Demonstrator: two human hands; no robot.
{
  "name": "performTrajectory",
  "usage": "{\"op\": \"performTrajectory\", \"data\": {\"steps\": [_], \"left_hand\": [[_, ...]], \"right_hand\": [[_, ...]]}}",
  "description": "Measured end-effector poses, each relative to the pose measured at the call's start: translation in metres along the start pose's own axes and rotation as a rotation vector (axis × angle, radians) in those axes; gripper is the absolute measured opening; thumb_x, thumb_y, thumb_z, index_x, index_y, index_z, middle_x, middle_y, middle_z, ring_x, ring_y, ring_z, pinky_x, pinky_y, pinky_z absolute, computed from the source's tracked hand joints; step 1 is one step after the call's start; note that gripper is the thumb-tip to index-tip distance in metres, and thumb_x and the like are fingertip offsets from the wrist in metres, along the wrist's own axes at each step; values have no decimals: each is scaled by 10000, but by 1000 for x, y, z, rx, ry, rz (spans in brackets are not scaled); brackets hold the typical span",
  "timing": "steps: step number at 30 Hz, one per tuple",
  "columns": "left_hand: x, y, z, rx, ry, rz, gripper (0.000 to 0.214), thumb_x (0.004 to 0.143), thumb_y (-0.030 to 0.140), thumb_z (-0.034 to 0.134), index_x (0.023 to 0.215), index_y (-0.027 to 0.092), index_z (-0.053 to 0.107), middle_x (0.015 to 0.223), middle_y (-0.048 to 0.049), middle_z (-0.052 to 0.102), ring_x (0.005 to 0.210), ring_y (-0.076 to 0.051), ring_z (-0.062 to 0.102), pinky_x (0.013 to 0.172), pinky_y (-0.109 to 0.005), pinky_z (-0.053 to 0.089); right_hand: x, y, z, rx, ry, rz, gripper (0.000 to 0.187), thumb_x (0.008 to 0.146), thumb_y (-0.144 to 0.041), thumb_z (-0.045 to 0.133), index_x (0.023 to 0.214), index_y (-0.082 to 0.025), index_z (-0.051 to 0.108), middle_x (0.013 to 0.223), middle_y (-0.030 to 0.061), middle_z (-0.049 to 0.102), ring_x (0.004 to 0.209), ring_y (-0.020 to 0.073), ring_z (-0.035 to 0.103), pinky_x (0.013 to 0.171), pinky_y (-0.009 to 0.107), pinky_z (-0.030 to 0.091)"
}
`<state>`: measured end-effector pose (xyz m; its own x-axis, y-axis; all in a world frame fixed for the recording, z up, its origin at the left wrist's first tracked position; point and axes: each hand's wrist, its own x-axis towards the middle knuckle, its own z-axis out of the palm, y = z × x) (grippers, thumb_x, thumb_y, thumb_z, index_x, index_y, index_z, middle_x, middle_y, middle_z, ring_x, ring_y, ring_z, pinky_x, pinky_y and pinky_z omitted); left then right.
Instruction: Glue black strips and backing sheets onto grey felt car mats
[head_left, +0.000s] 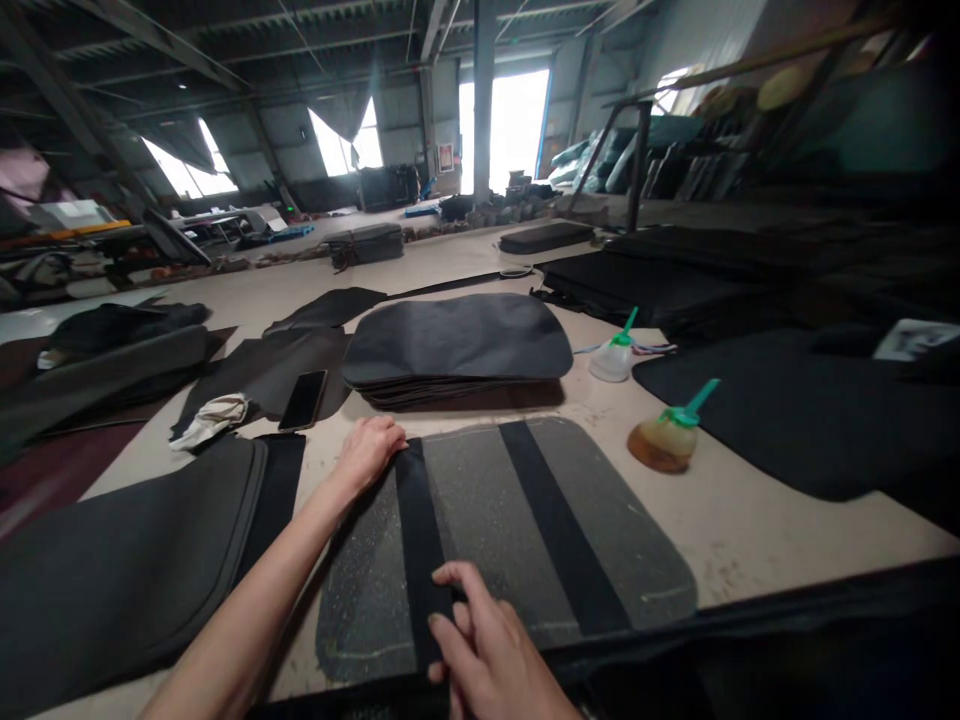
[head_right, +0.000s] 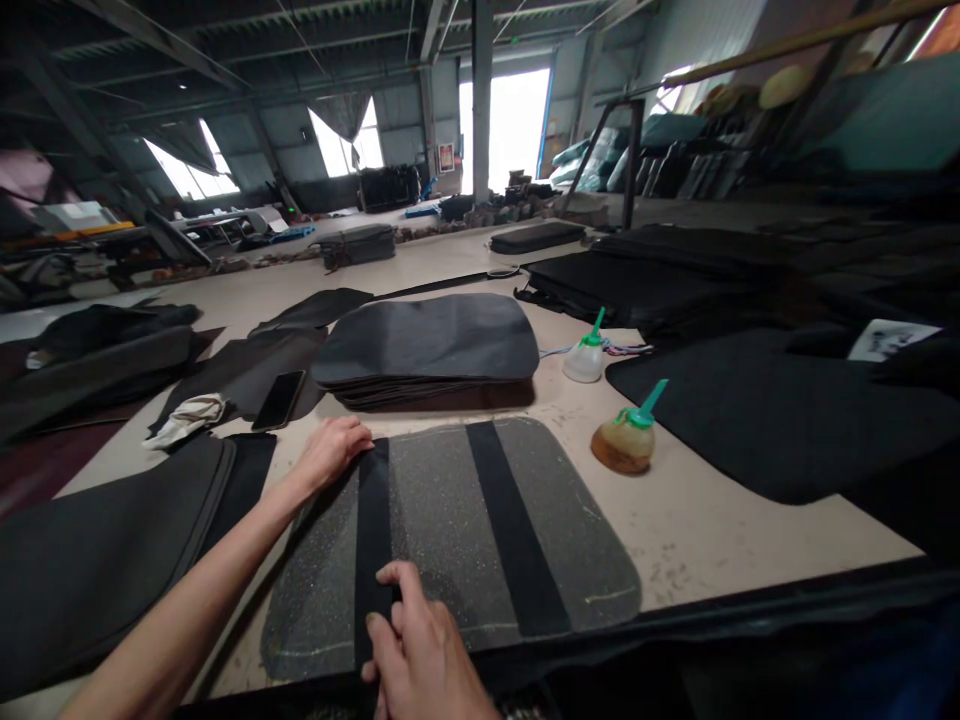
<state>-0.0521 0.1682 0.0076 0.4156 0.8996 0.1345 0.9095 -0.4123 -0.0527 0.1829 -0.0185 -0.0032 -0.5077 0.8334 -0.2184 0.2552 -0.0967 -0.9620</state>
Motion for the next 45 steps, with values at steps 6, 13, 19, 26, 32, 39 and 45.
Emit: {"op": "performTrajectory", "data": {"steps": [6,13,19,26,32,39,45], "left_hand": [[0,-2,1,24,-16,-5,251,1015,362,516,942,203,696,944,-71,648,946,-223,590,811,-337,365],[-7,8,6,-11,84,-46,159,995,290,561,1097,204,647,1138,-98,640,1100,-257,520,840,-359,365],[-17,23,5,52,46,-31,251,1014,159,425,1065,171,670,1038,-112,679,1054,-274,522,841,-390,366],[-38,37,-5,43,28,-64,282,1032,184,378,1111,155,648,1043,-131,709,1030,-271,546,848,-392,363],[-44,41,-2,44,63,-78,357,1072,326,328,1082,154,640,1030,-135,718,1046,-265,545,858,-383,364],[-46,41,1,65,68,-78,346,1062,353,365,1067,158,652,1053,-128,714,1055,-277,553,852,-388,377],[-45,42,4,38,67,-96,341,1056,368,381,1099,175,659,1065,-126,713,1072,-282,547,874,-395,379]], "right_hand": [[-2,-11,3,105,7,45,301,1004,-386,421,1240,-200,412,699,-38,681,445,108,588,479,201,454],[-2,-10,10,101,1,65,286,1006,-404,434,1211,-212,380,704,-47,689,441,111,574,515,235,466],[-3,-15,18,107,-18,55,267,1010,-428,440,1166,-227,359,669,-60,676,406,105,527,470,218,426],[-1,-12,26,-182,-33,16,164,1024,-285,388,1162,-197,404,616,-48,650,471,137,576,575,249,447],[-2,-16,26,-659,16,16,183,1008,-197,451,1179,-159,504,795,71,712,747,234,699,689,294,429],[-6,-23,29,-937,3,42,228,1035,-220,414,1222,-175,536,883,108,741,821,305,731,686,329,422],[-6,-21,28,-926,30,34,215,1032,-226,455,1219,-186,553,892,87,749,838,277,740,685,307,433]]}}
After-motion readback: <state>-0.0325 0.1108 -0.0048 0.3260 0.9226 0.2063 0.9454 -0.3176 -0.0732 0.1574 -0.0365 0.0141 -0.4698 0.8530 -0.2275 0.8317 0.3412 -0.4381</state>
